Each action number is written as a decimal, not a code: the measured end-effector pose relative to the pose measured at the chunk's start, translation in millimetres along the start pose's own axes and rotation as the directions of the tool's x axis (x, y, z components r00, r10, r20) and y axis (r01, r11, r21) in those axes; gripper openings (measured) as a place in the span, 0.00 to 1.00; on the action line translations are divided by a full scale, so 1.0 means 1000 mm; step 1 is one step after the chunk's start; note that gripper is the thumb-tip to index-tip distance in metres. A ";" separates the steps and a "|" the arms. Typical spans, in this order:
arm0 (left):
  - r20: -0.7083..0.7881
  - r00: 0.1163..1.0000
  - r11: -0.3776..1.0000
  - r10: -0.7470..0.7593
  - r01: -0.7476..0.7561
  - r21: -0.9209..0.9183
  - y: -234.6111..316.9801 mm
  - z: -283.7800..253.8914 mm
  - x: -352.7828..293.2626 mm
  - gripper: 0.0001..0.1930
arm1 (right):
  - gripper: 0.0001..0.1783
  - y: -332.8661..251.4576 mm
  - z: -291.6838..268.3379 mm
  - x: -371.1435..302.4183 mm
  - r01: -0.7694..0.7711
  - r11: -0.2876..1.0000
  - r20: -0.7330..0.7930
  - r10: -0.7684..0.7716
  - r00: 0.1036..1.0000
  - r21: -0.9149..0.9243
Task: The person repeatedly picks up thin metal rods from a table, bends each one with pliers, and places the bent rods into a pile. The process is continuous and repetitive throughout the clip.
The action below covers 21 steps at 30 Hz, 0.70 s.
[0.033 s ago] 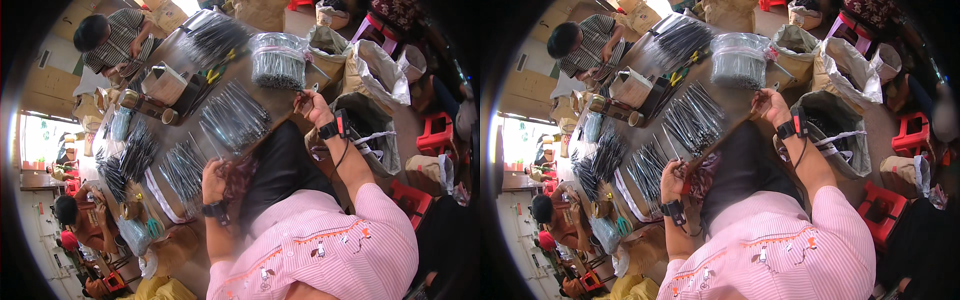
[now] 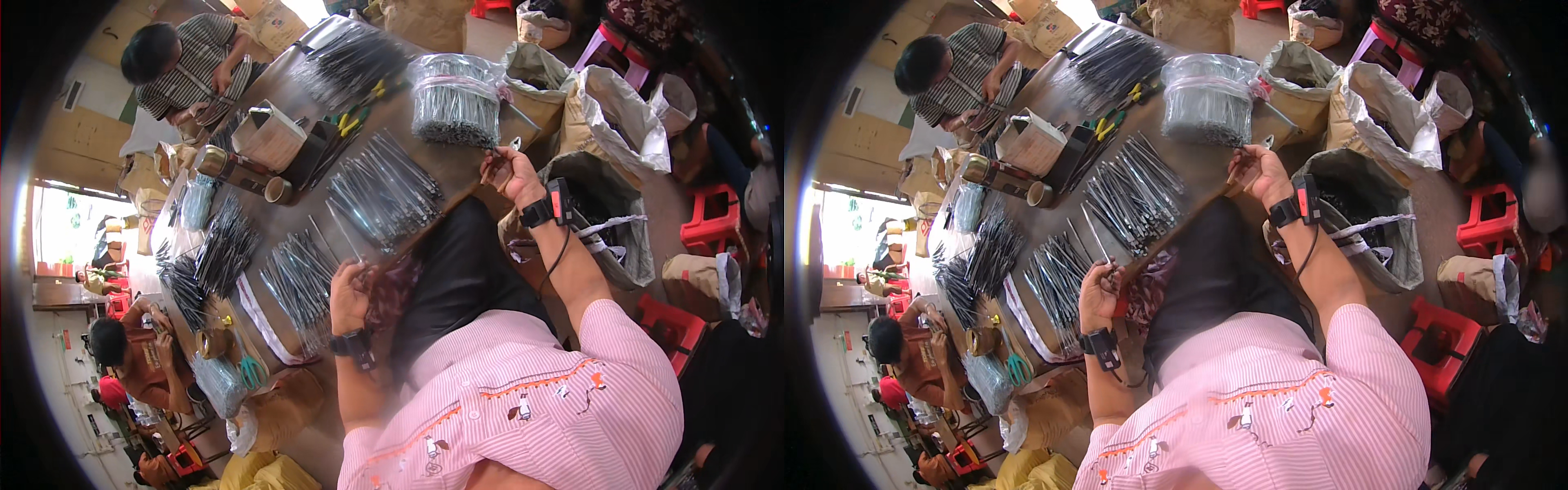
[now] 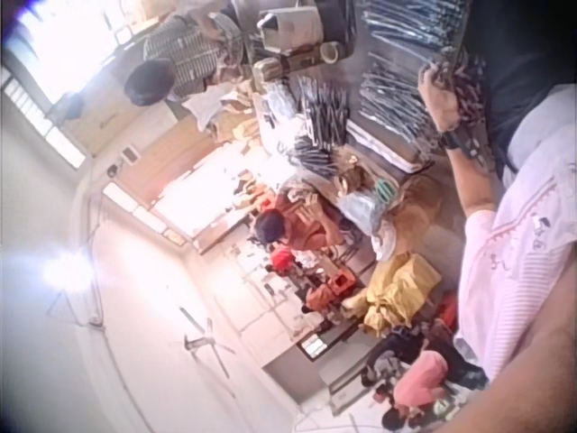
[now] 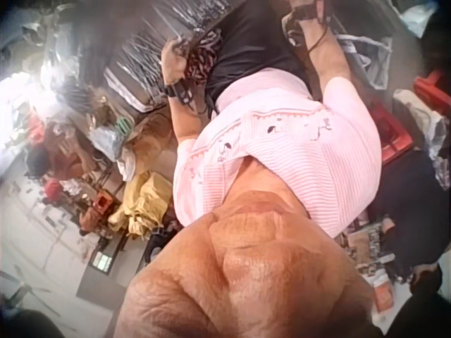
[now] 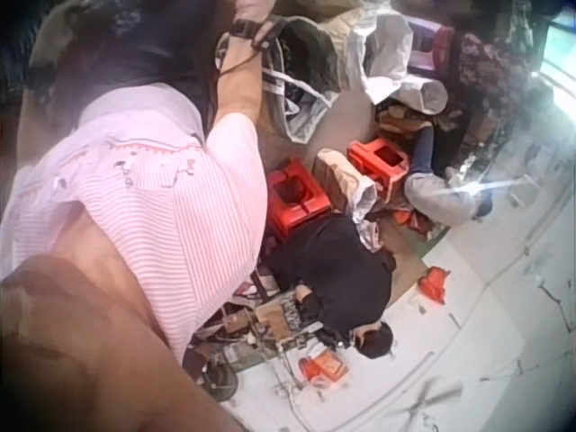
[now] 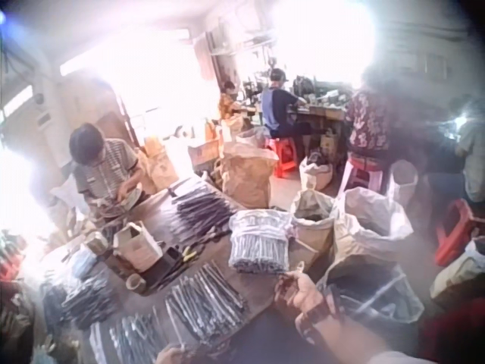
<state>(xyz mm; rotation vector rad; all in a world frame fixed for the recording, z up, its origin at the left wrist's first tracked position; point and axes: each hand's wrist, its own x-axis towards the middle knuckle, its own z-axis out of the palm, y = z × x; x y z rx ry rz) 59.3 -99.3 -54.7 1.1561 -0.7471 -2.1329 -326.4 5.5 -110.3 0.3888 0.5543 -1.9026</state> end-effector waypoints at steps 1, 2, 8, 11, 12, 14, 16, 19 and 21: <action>0.013 1.000 1.000 0.004 -0.004 -0.026 0.000 -0.003 -0.002 0.08 | 0.06 0.000 -0.002 -0.001 -0.033 0.998 0.019 0.032 0.999 0.060; 0.021 1.000 0.998 0.008 -0.007 -0.061 -0.001 -0.006 -0.004 0.08 | 0.07 0.001 -0.003 -0.001 -0.068 0.994 0.047 0.064 0.997 0.085; 0.024 0.999 0.983 -0.032 0.035 -0.178 -0.006 -0.013 -0.007 0.08 | 0.11 0.004 -0.009 0.002 -0.153 0.967 0.201 0.112 0.973 0.203; 0.038 0.999 0.982 -0.038 0.045 -0.183 -0.005 -0.013 -0.008 0.08 | 0.10 0.003 -0.006 0.007 -0.111 0.985 0.144 0.091 0.985 0.135; 0.047 0.998 0.981 -0.047 0.055 -0.185 -0.005 -0.012 -0.008 0.08 | 0.09 0.003 -0.006 0.008 -0.081 0.990 0.080 0.072 0.994 0.115; 0.033 0.998 0.983 -0.055 0.060 -0.172 -0.006 -0.012 -0.008 0.09 | 0.07 0.003 -0.002 0.012 -0.053 0.999 0.017 0.053 0.998 -0.004; 0.021 0.998 0.985 -0.055 0.058 -0.162 -0.008 -0.011 -0.010 0.09 | 0.05 0.003 0.001 0.012 -0.016 0.996 -0.060 0.011 0.998 -0.093; 0.010 0.999 0.988 -0.038 0.039 -0.148 -0.007 -0.013 -0.011 0.09 | 0.03 0.003 0.003 0.011 0.025 0.986 -0.105 -0.043 0.994 -0.163; -0.005 0.999 0.985 -0.044 0.043 -0.166 -0.007 -0.017 -0.013 0.09 | 0.03 0.003 0.004 0.013 0.037 0.994 -0.121 -0.050 0.991 -0.102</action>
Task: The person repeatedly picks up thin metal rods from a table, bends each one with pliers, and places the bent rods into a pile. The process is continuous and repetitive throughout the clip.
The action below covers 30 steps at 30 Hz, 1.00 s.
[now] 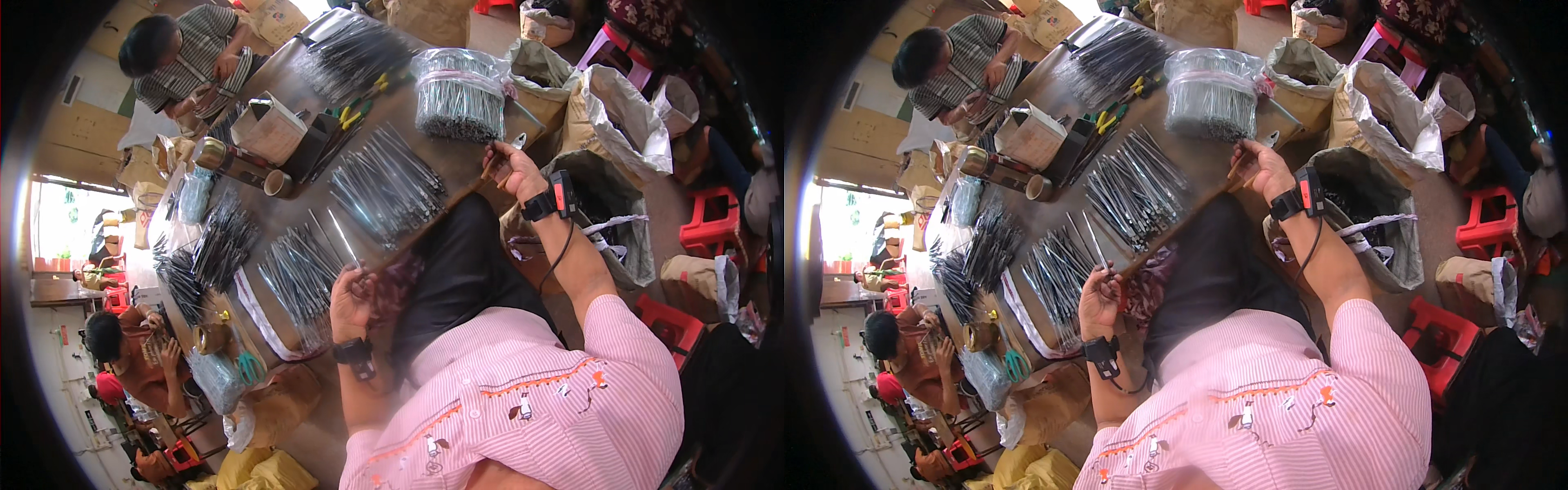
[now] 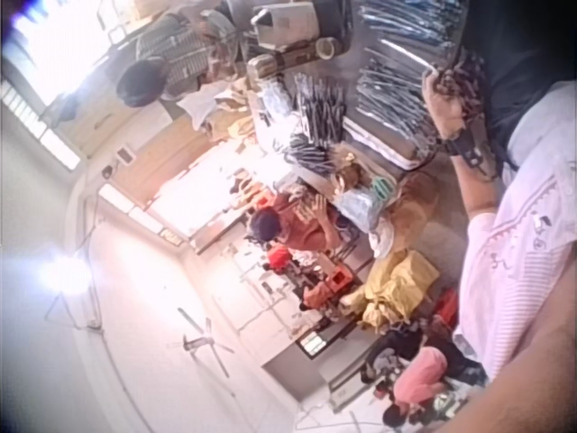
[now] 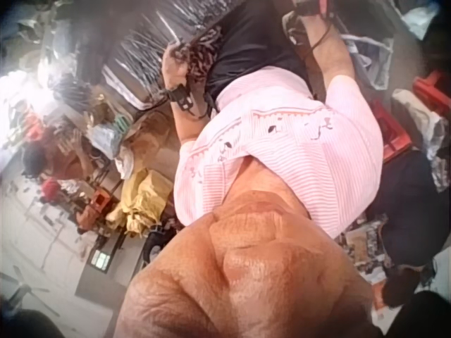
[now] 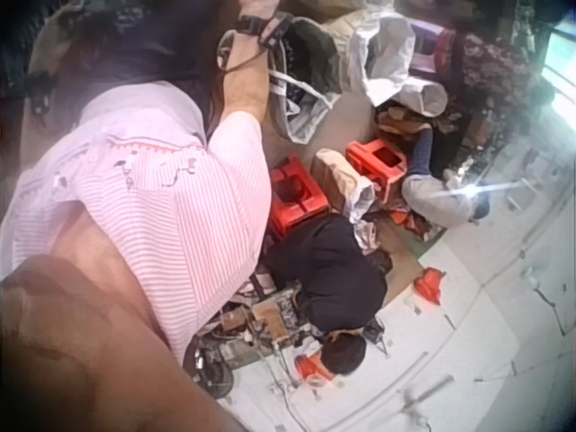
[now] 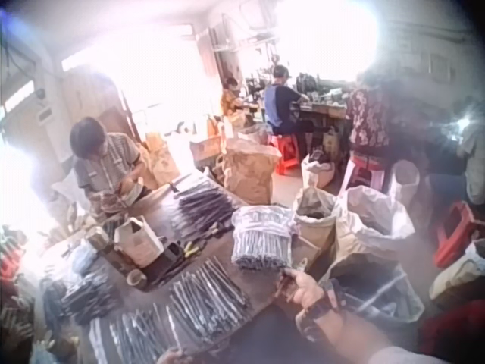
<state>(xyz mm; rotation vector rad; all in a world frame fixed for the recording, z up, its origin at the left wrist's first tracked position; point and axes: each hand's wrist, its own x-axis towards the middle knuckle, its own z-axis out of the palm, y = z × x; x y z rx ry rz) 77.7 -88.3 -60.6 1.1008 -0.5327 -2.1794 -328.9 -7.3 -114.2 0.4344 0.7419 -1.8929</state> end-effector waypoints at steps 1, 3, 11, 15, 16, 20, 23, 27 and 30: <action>0.004 1.000 1.000 0.004 -0.004 0.021 -0.001 -0.002 0.000 0.09 | 0.03 0.001 0.000 0.001 0.003 0.999 -0.024 -0.002 1.000 0.040; 0.039 0.999 1.000 0.013 -0.012 -0.010 -0.001 -0.006 0.000 0.10 | 0.04 0.003 0.000 0.003 0.046 0.999 -0.015 -0.045 0.999 0.002; 0.015 0.999 0.999 -0.032 0.032 -0.013 -0.008 -0.013 -0.003 0.09 | 0.05 0.046 0.001 -0.044 0.098 0.969 0.036 -0.092 0.995 -0.227; 0.001 1.000 0.999 -0.031 0.031 0.031 -0.004 -0.007 -0.012 0.08 | 0.06 0.059 0.002 -0.075 0.121 0.926 0.070 -0.103 0.992 -0.359; 0.008 1.000 0.998 -0.030 0.030 0.055 -0.002 -0.005 -0.015 0.07 | 0.07 0.056 0.005 -0.075 0.146 0.913 0.097 -0.117 0.988 -0.381; 0.072 0.997 0.995 0.005 -0.012 0.097 0.002 0.008 -0.020 0.09 | 0.08 0.034 0.026 -0.050 0.209 0.922 0.009 -0.219 0.976 -0.327; 0.120 0.992 0.992 0.047 -0.061 0.113 0.002 0.013 -0.027 0.11 | 0.07 0.022 0.030 -0.049 0.140 0.962 0.090 -0.122 0.988 -0.235; 0.161 0.987 0.982 0.018 -0.047 0.181 0.001 0.020 -0.033 0.13 | 0.06 0.041 0.018 -0.090 -0.033 0.947 0.338 0.146 0.930 -0.318; 0.157 0.988 0.977 0.006 -0.039 0.211 -0.006 0.032 -0.037 0.15 | 0.06 0.059 0.012 -0.119 -0.021 0.893 0.260 0.154 0.953 -0.450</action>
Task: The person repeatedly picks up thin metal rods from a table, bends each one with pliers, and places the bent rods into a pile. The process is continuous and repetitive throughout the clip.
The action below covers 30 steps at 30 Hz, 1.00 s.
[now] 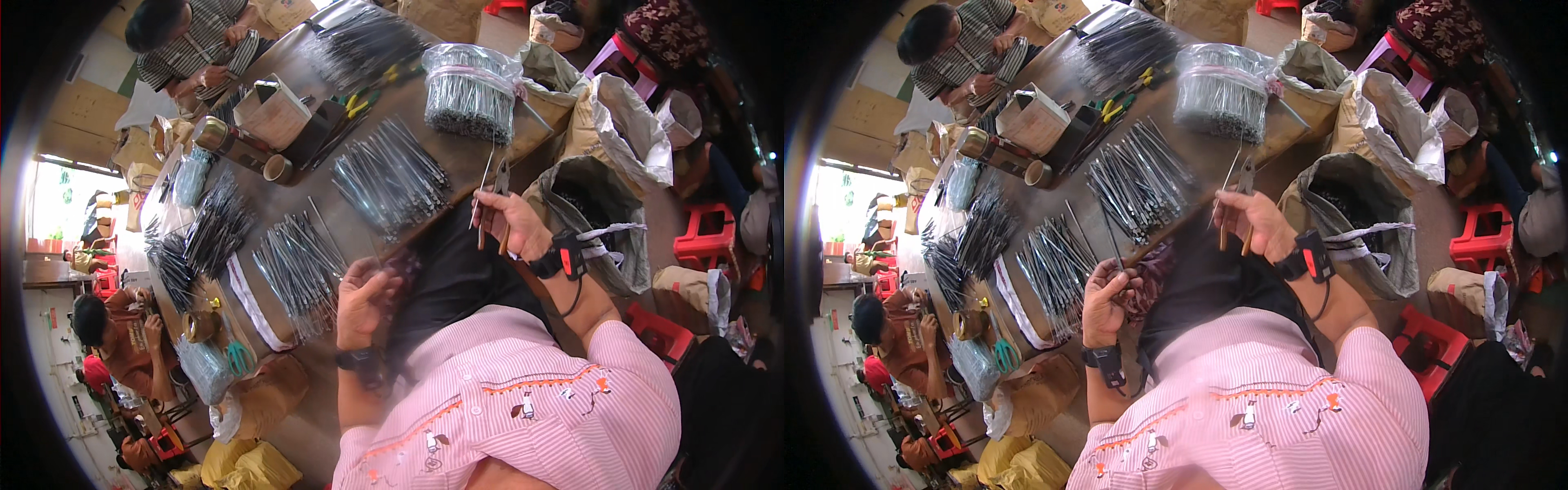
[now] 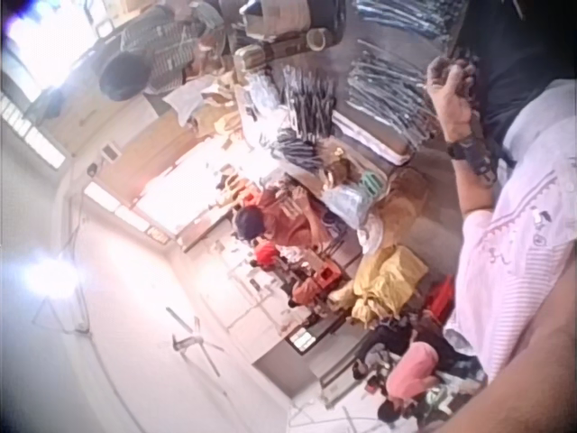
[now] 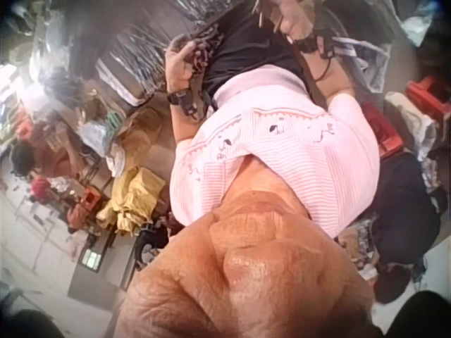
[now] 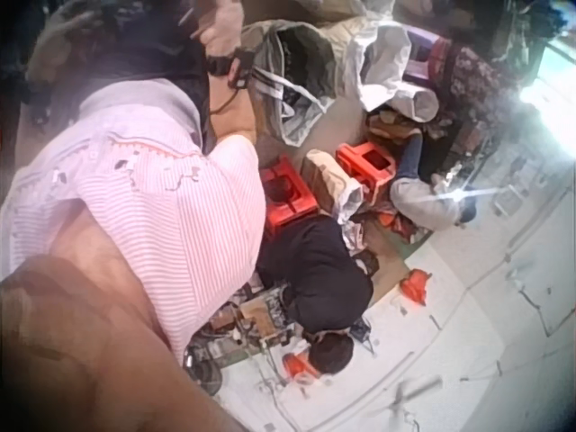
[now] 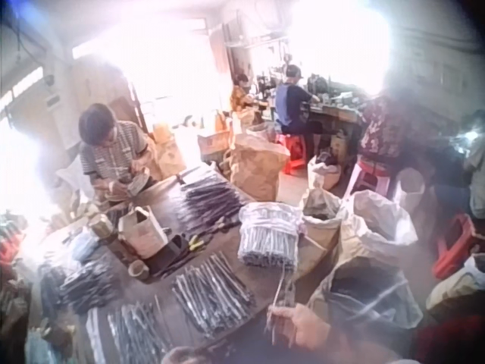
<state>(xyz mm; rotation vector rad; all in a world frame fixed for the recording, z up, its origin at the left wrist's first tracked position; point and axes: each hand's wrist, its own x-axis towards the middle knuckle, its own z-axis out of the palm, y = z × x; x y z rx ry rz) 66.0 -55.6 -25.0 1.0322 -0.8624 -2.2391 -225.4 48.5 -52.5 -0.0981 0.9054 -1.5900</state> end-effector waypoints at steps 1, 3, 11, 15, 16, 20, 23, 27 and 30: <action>0.037 0.999 1.000 -0.028 0.028 0.005 -0.002 0.005 -0.001 0.15 | 0.05 0.003 0.002 -0.006 -0.004 1.000 -0.037 0.003 0.999 -0.019; 0.113 0.991 0.998 -0.066 0.066 0.009 -0.006 0.016 -0.002 0.15 | 0.04 0.005 0.007 -0.012 0.001 1.000 -0.045 -0.003 0.999 -0.030; 0.181 0.980 0.994 -0.081 0.065 0.090 -0.016 0.041 -0.009 0.12 | 0.08 -0.012 0.030 -0.027 -0.049 0.992 0.069 0.057 0.996 -0.114; 0.186 0.982 0.998 -0.029 0.018 0.064 -0.019 0.045 -0.009 0.09 | 0.10 -0.001 0.051 -0.045 0.202 0.881 0.182 -0.136 0.974 -0.428; 0.192 0.981 0.998 -0.008 -0.005 0.068 -0.021 0.046 -0.008 0.09 | 0.10 0.002 0.055 -0.046 0.256 0.866 0.180 -0.195 0.964 -0.430; 0.201 0.977 0.991 0.068 -0.090 0.103 -0.022 0.052 -0.006 0.07 | 0.07 0.006 0.066 -0.041 0.290 0.854 0.148 -0.250 0.957 -0.432; 0.196 0.974 0.987 0.109 -0.130 0.095 -0.019 0.056 -0.004 0.07 | 0.08 0.008 0.069 -0.039 0.290 0.848 0.139 -0.255 0.957 -0.443; 0.168 0.973 0.976 0.156 -0.178 0.127 -0.016 0.059 0.000 0.06 | 0.07 0.011 0.069 -0.039 0.328 0.813 0.149 -0.293 0.944 -0.481; 0.169 0.972 0.974 0.164 -0.187 0.126 -0.016 0.061 -0.001 0.06 | 0.06 0.011 0.070 -0.039 0.352 0.794 0.160 -0.314 0.936 -0.496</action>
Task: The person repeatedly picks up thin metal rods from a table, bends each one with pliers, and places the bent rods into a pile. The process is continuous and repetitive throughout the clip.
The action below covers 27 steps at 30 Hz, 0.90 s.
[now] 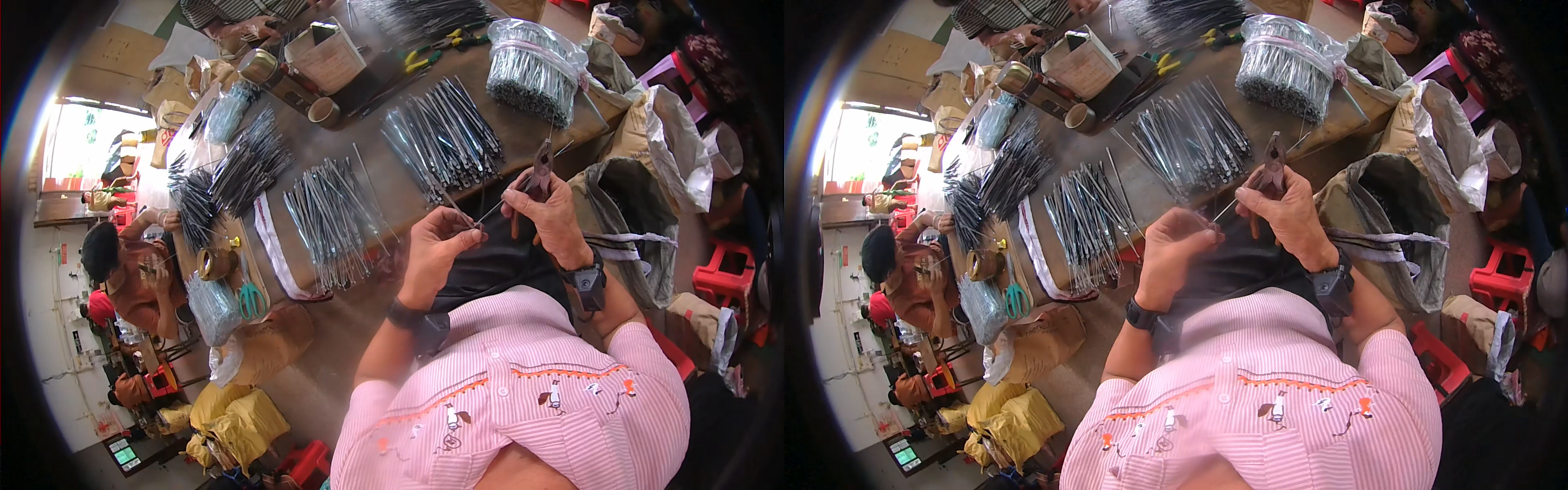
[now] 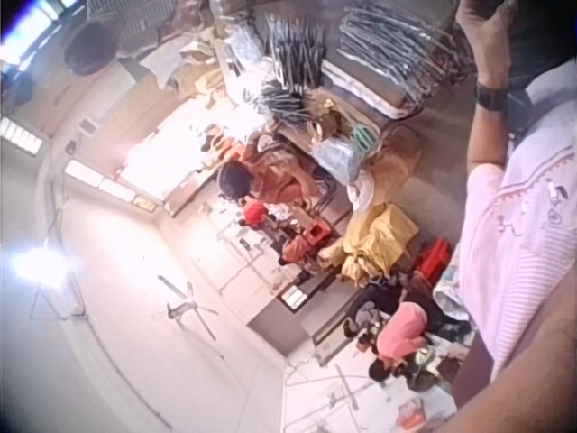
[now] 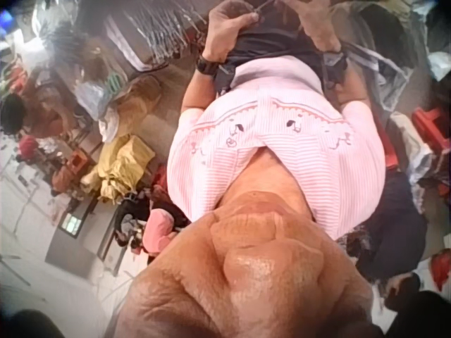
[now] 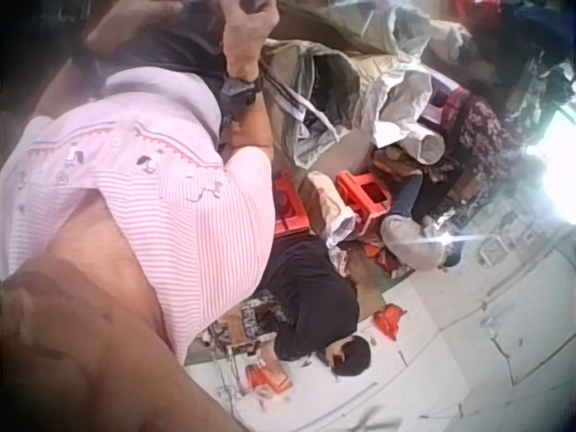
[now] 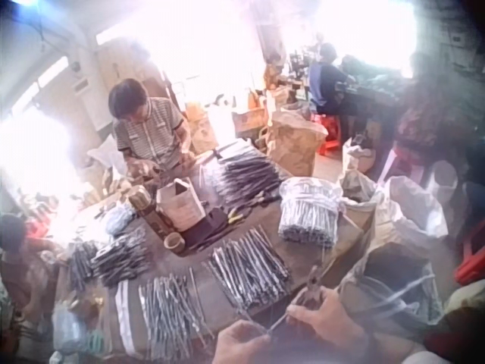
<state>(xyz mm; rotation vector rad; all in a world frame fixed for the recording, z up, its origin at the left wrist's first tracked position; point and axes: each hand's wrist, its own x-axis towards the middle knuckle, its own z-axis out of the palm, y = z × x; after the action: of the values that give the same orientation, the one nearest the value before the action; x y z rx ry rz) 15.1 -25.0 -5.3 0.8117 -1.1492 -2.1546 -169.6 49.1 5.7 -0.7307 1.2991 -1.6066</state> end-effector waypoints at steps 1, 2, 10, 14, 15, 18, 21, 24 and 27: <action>0.001 1.000 1.000 -0.002 0.002 -0.003 0.000 0.000 0.000 0.06 | 0.06 0.000 0.000 0.000 -0.004 1.000 -0.008 0.005 1.000 0.011; -0.001 1.000 1.000 0.001 -0.001 0.008 0.000 0.000 0.000 0.06 | 0.06 -0.001 0.000 0.000 -0.020 1.000 -0.009 0.021 1.000 0.024; -0.013 1.000 1.000 0.028 -0.028 0.000 0.001 -0.011 0.000 0.08 | 0.06 0.003 0.013 0.001 0.018 0.999 -0.007 -0.018 1.000 0.046; -0.017 0.998 0.998 0.064 -0.064 -0.016 0.000 -0.011 -0.002 0.08 | 0.06 0.002 0.014 0.002 0.052 0.998 -0.017 -0.051 0.999 0.048; -0.010 0.997 0.997 0.071 -0.071 -0.004 0.001 -0.010 -0.002 0.08 | 0.06 0.002 0.014 0.001 0.042 0.999 0.006 -0.042 0.999 0.021; -0.032 0.999 0.999 0.044 -0.044 0.006 0.004 -0.010 -0.001 0.05 | 0.05 0.001 0.015 0.000 0.032 0.999 0.034 -0.031 0.999 -0.008; -0.022 0.998 0.998 0.060 -0.060 0.009 0.004 -0.010 0.000 0.07 | 0.05 0.001 0.015 0.001 0.019 1.000 0.005 -0.019 1.000 0.024; 0.000 0.998 0.997 0.070 -0.070 -0.013 0.003 -0.012 0.001 0.08 | 0.06 0.001 0.014 0.004 0.017 0.999 -0.001 -0.017 1.000 0.035; 0.018 0.996 0.996 0.085 -0.084 -0.017 0.002 -0.012 0.002 0.09 | 0.06 0.004 0.016 0.002 -0.014 1.000 0.053 0.012 0.999 0.021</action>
<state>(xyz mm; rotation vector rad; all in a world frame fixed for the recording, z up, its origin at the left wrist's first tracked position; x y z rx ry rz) 23.3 -33.6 -9.6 0.7242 -1.1534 -2.1038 -155.7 40.7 5.9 -0.7452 1.2445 -1.5782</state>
